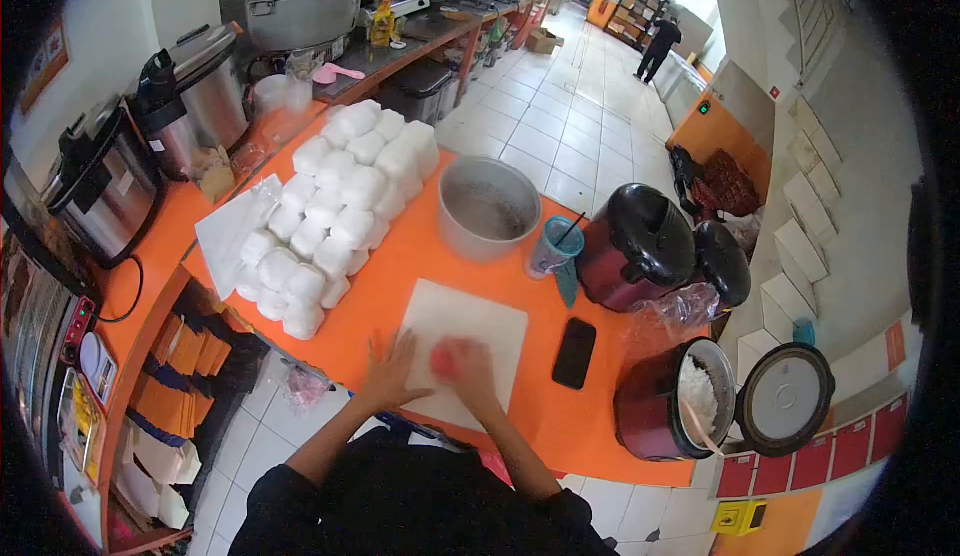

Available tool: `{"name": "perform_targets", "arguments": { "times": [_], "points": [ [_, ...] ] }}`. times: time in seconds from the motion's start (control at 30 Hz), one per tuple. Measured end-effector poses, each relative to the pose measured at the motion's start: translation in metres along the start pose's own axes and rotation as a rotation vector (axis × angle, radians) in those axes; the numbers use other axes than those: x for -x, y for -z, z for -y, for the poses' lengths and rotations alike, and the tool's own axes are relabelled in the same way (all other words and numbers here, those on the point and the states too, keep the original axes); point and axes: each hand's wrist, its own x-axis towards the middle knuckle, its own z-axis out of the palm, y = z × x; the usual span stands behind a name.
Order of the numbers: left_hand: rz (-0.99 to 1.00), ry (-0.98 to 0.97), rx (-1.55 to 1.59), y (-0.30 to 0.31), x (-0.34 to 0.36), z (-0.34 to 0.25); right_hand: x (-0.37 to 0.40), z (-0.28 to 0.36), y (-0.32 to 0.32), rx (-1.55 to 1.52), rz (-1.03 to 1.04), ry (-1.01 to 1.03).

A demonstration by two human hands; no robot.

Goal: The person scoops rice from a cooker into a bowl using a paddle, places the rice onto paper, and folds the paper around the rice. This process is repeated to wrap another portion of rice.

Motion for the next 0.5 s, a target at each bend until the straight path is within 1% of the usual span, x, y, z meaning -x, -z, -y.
{"name": "perform_targets", "arguments": {
  "times": [0.07,0.1,0.2,0.3,0.37,0.4,0.47,0.5],
  "points": [
    [0.058,-0.026,-0.023,-0.007,0.002,0.007,0.006,-0.004,-0.012,-0.051,-0.020,-0.047],
    [0.055,-0.030,-0.031,-0.004,0.001,0.007,0.004,0.002,-0.005,-0.073,-0.031,-0.067],
    [0.051,-0.053,-0.040,0.000,0.001,0.006,0.007,0.013,0.010,-0.020,-0.136,-0.003],
    [0.040,-0.069,-0.020,-0.002,0.001,0.005,0.009,0.013,0.017,-0.006,-0.181,-0.067],
    [0.041,-0.053,0.004,0.007,0.002,0.004,0.022,0.006,0.029,-0.110,-0.303,-0.253],
    [0.024,-0.103,0.089,0.008,0.003,0.006,0.031,-0.001,0.037,-0.162,-0.363,-0.342],
    [-0.005,-0.207,0.265,0.006,0.013,0.017,0.069,-0.024,0.046,0.081,-0.581,-0.536],
    [0.055,-0.241,0.343,0.007,0.019,0.023,0.094,-0.042,0.047,0.181,-0.631,-0.610]
  ]
}}
